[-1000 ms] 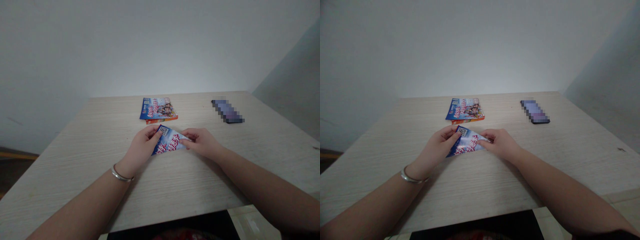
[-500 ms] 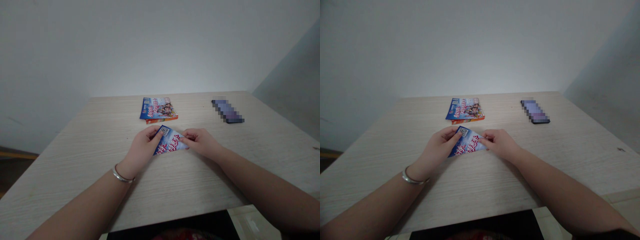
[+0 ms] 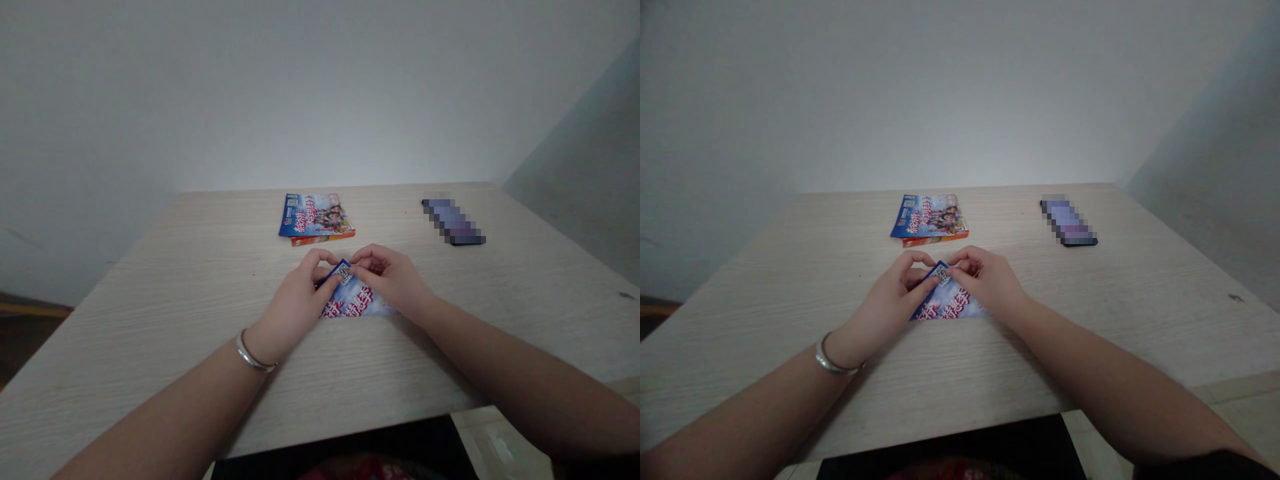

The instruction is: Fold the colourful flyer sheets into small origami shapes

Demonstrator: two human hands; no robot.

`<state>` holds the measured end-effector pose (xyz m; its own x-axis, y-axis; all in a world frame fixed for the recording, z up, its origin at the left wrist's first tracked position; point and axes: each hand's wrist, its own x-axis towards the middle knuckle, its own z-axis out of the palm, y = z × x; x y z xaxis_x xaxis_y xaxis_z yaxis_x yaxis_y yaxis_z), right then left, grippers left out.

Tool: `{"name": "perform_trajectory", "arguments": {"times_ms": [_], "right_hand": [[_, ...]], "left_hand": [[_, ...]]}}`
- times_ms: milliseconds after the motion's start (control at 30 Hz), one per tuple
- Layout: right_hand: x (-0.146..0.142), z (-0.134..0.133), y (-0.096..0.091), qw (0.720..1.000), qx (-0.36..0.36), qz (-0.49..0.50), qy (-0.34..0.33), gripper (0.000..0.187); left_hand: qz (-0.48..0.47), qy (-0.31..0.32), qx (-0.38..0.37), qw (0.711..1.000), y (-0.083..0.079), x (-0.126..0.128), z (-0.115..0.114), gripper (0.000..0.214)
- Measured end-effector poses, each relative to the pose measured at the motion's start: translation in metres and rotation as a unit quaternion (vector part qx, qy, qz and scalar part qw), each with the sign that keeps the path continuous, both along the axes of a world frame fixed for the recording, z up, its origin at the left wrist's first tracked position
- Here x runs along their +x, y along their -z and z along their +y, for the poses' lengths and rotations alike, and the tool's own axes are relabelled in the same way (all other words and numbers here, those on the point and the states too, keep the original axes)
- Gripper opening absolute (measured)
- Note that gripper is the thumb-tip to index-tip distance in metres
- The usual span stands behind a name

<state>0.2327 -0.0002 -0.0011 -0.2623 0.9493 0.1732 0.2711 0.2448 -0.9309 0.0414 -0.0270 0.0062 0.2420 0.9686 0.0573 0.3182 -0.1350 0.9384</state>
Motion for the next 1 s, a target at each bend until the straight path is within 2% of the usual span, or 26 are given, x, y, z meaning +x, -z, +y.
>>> {"name": "perform_trajectory", "arguments": {"times_ms": [133, 333, 567, 767, 900, 1000], "right_hand": [[0.000, 0.001, -0.001, 1.000, -0.013, 0.003, 0.004, 0.012], [-0.002, 0.001, -0.002, 1.000, -0.013, 0.001, 0.010, 0.012], [-0.003, -0.001, -0.002, 1.000, -0.029, 0.007, -0.002, 0.012], [-0.005, -0.002, -0.004, 1.000, 0.007, -0.017, -0.002, 0.013], [0.002, 0.004, -0.001, 0.999, 0.015, -0.022, 0.026, 0.014], [0.009, 0.012, 0.004, 0.998, 0.009, 0.022, 0.057, 0.015]], "left_hand": [[0.019, 0.005, 0.038, 0.999, 0.001, 0.000, 0.001, 0.022], [-0.012, -0.007, 0.077, 0.997, 0.000, 0.002, 0.001, 0.014], [-0.005, -0.006, 0.069, 0.998, -0.002, 0.003, 0.000, 0.015], [-0.013, -0.027, 0.052, 0.998, 0.003, 0.003, 0.000, 0.012], [0.030, -0.006, 0.051, 0.998, 0.006, -0.002, 0.005, 0.012], [0.067, -0.007, 0.047, 0.997, 0.006, -0.008, 0.011, 0.015]]}}
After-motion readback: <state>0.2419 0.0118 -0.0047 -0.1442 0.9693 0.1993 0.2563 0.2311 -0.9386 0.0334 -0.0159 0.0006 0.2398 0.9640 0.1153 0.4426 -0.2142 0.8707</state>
